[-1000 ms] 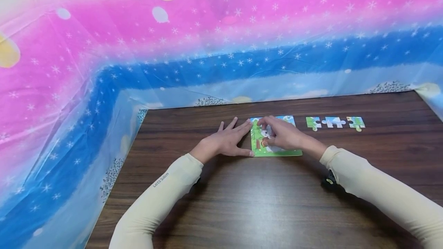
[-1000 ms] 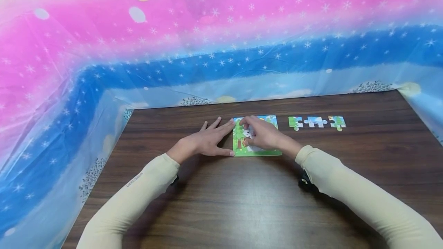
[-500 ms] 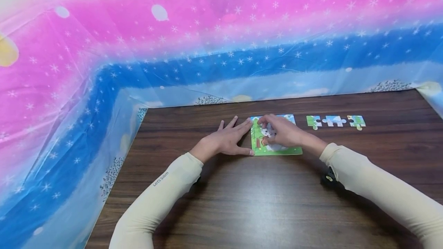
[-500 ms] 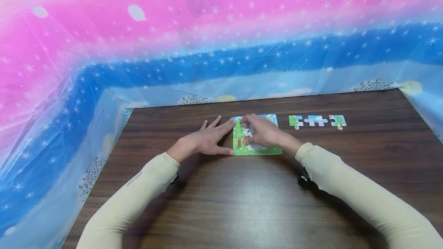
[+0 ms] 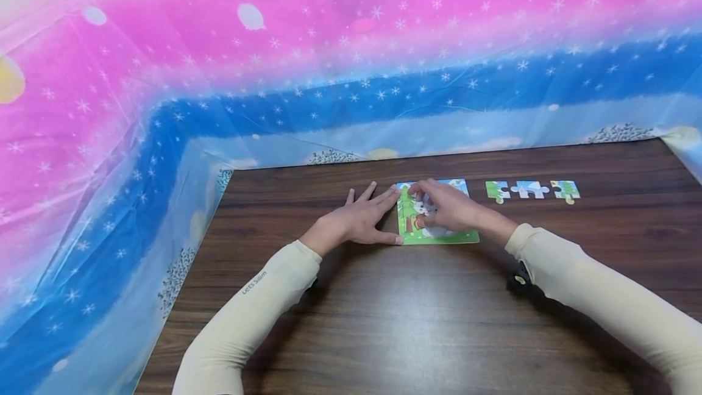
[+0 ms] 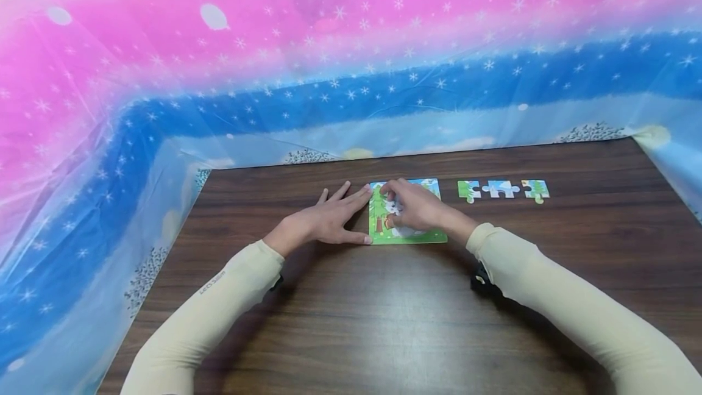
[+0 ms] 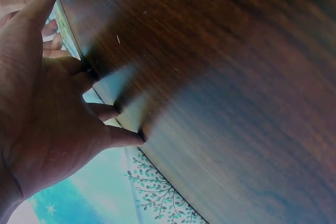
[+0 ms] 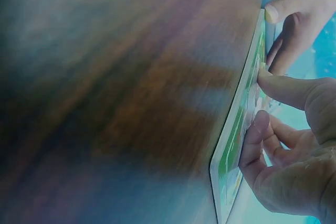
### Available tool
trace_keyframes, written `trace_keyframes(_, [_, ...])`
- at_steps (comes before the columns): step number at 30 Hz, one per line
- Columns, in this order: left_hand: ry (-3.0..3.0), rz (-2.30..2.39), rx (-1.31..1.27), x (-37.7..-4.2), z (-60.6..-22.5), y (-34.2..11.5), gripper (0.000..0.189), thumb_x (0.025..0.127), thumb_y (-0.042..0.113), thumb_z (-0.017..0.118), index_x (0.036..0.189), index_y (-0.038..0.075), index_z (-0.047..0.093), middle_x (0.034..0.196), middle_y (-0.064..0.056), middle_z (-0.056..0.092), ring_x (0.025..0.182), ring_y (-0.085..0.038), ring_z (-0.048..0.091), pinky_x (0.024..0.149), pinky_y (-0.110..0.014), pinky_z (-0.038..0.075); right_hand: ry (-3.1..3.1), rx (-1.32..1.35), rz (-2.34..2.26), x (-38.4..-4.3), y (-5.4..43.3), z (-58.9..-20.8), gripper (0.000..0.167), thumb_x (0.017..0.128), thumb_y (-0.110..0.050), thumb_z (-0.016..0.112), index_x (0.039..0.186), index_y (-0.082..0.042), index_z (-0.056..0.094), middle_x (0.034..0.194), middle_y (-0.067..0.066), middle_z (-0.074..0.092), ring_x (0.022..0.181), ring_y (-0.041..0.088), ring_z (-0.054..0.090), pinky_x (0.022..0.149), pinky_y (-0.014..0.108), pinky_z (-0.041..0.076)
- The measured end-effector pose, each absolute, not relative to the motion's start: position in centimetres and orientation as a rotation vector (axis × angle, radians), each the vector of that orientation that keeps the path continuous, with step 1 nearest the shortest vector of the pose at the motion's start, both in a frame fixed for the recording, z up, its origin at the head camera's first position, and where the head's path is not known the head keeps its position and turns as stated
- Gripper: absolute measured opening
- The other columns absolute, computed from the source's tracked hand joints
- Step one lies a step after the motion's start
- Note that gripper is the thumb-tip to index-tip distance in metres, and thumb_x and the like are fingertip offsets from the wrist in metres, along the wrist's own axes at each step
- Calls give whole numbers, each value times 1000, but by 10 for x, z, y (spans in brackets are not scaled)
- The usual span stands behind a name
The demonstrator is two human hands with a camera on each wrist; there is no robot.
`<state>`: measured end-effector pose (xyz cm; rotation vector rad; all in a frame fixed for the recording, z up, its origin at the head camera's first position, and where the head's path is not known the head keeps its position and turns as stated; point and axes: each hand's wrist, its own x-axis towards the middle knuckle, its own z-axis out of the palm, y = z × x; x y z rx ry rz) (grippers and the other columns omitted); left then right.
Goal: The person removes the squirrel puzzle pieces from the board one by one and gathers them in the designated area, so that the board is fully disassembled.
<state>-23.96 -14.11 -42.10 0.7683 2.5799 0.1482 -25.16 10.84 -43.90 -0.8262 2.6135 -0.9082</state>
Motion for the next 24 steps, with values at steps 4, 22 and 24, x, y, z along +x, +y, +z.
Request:
trace_keyframes(4, [2582, 149, 765, -240, -421, -141, 104, 98, 73, 57, 172, 31, -2, 180, 10, -5, 168, -31, -10, 131, -70, -2, 2599, -797, -896, -253, 108, -438, 59, 94, -16, 82, 146, -6, 57, 132, 16, 60, 114, 28, 61, 96, 48, 54])
trace_keyframes(22, [2577, 148, 769, -240, -422, -141, 104, 98, 74, 56, 172, 32, -3, 180, 10, -6, 168, -32, -10, 130, -70, -3, 2587, -840, -907, -255, 113, -437, 45, 95, -16, 81, 138, -12, 69, 130, 16, 61, 112, 30, 65, 84, 42, 58])
trace_keyframes(24, [2579, 145, 769, -240, -421, -141, 104, 98, 74, 56, 172, 32, -3, 180, 10, -6, 168, -32, -10, 131, -70, -3, 2589, -850, -890, -257, 113, -436, 44, 95, -14, 81, 137, -12, 70, 129, 17, 61, 111, 30, 66, 83, 41, 59])
